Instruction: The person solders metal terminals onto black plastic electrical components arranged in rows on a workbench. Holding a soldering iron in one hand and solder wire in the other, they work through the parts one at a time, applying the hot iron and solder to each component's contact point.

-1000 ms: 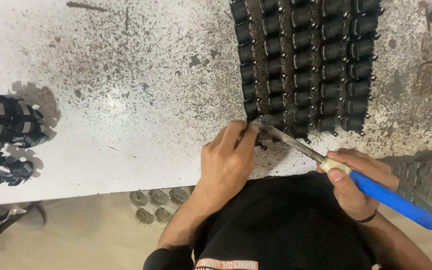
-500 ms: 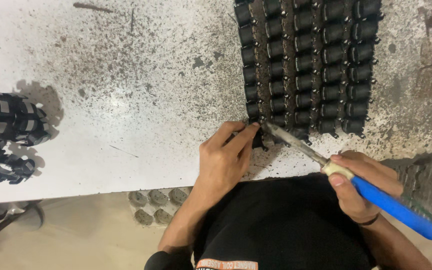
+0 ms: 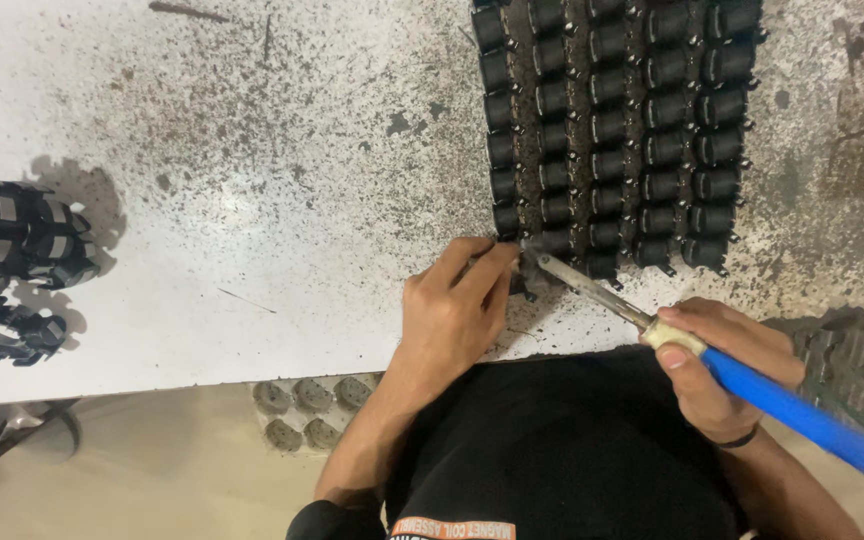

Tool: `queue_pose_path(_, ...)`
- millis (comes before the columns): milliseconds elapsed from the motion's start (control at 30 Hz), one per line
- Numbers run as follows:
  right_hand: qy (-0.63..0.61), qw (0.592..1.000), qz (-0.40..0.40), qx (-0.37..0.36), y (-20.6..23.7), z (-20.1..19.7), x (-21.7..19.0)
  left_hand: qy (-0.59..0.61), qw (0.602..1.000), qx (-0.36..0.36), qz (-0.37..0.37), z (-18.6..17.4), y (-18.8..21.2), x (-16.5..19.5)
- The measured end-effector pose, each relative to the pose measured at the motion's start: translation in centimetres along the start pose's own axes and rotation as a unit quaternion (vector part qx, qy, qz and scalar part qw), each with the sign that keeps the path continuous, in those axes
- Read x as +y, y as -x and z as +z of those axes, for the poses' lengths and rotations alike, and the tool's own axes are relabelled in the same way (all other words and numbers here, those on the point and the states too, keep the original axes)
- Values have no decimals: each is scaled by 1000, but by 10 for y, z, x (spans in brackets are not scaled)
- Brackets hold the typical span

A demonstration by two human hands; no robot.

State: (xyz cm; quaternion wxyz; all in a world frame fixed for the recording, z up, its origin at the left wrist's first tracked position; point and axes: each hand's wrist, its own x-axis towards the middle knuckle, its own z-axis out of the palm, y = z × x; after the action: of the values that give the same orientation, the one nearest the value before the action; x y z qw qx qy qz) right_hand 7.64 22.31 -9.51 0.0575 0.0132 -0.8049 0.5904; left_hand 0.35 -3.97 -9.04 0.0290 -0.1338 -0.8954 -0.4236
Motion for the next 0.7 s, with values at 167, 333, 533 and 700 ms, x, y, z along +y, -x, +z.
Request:
queue_pose_path(167,-1,1000,-3,-25,-2,-2,-5,-17,1000,-3,21,5,0,-5)
queue_pose_path(333,-181,983,23,27,-15,-11,9,-47,997,-42,36,-17,-14,14)
queue_pose_path(533,-180,981,36,62,-6,-8,11,-59,990,62,109,-71,-24,42)
queue_pose_path(700,-48,998,-14,27,-14,4,6,-115,992,15,48,-23,-28,15)
